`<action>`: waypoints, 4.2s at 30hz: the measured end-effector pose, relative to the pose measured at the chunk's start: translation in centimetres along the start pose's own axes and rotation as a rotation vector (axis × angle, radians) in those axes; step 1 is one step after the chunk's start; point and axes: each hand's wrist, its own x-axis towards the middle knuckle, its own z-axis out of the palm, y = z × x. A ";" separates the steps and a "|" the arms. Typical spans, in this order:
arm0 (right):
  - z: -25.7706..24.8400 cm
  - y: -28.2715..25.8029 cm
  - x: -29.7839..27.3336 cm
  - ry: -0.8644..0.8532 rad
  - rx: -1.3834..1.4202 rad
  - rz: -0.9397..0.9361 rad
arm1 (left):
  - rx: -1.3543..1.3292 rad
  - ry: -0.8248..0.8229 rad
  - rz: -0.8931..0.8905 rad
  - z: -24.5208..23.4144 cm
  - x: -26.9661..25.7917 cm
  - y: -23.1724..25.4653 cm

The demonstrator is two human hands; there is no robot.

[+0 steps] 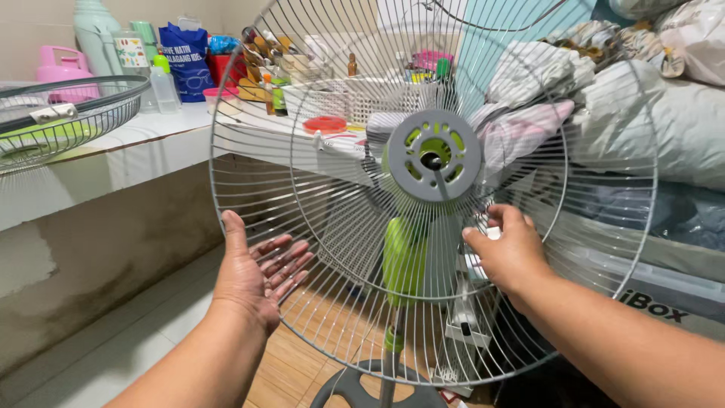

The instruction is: The person disassembles a green electric fan by removing the front grille, fan blades, and rear grille using a screwdriver. They then reassemble the fan by reversing the steps, securing each component back into place.

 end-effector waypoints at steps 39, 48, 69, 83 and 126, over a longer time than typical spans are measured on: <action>11.5 -36.4 -11.4 -0.140 0.045 -0.635 | -0.274 0.026 0.244 -18.3 -1.8 26.1; 20.2 -45.2 -17.9 -0.527 -0.174 -0.896 | -0.435 0.275 0.296 -27.4 -2.2 32.8; 35.1 -53.3 -6.4 -0.367 0.102 -1.234 | -0.536 0.330 0.353 -30.8 8.3 45.1; 44.5 -56.0 -3.4 -0.512 -0.017 -1.001 | -0.348 0.373 0.205 -36.2 19.4 49.1; 52.0 -60.4 -7.9 -0.570 0.009 -0.664 | -0.234 0.239 0.151 -40.0 26.9 43.3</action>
